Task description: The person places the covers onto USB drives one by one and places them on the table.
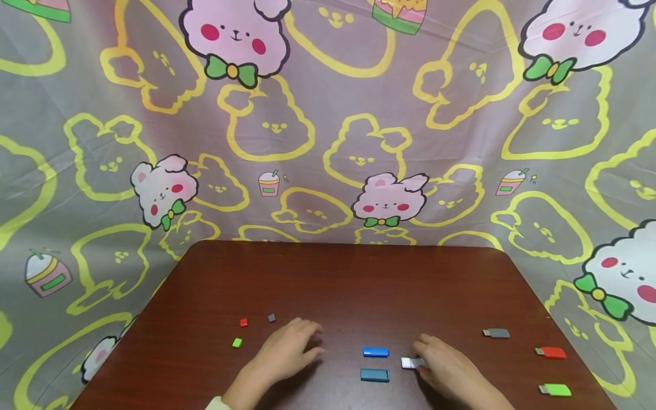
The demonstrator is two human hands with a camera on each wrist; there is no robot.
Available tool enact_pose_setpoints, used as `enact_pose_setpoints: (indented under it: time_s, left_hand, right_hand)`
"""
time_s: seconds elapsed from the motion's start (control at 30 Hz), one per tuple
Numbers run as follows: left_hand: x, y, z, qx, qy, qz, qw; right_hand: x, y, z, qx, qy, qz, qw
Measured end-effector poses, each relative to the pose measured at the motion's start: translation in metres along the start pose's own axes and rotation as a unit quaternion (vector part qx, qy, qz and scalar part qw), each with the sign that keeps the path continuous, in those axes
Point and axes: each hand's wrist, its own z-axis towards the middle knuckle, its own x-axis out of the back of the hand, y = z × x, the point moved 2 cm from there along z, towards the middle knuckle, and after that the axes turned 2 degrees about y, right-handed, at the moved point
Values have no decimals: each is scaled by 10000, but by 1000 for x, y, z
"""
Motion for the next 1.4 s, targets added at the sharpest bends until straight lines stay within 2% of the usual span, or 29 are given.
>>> enact_pose_setpoints:
  time_s: [0.17, 0.37, 0.57, 0.83, 0.97, 1.07, 1.2, 1.4]
  left_hand:
    - [2, -5, 0, 46, 152, 96, 9998]
    - [11, -15, -1, 333, 163, 393, 9985]
    - [20, -26, 0, 562, 281, 676, 9957]
    - [27, -42, 2, 1112, 105, 771, 9907]
    - [29, -49, 2, 1290, -3, 823, 9882]
    - [30, -53, 2, 1410, -79, 804, 9867]
    - [29, -60, 0, 1541, -156, 773, 9849]
    - [32, -68, -1, 1621, -246, 755, 9836]
  right_hand:
    - [-2, 0, 0, 267, 199, -221, 9992]
    - [-3, -2, 1, 193, 103, -304, 9993]
    - [-2, -2, -1, 278, 198, -280, 9990]
    - [6, 2, -2, 380, 402, -424, 9976]
    - [14, 11, -2, 218, 305, -518, 9980]
    - [22, 20, -5, 53, 410, -555, 9976]
    - [33, 37, -10, -185, 627, -571, 9962]
    - [40, 66, -16, -488, 577, -354, 9965]
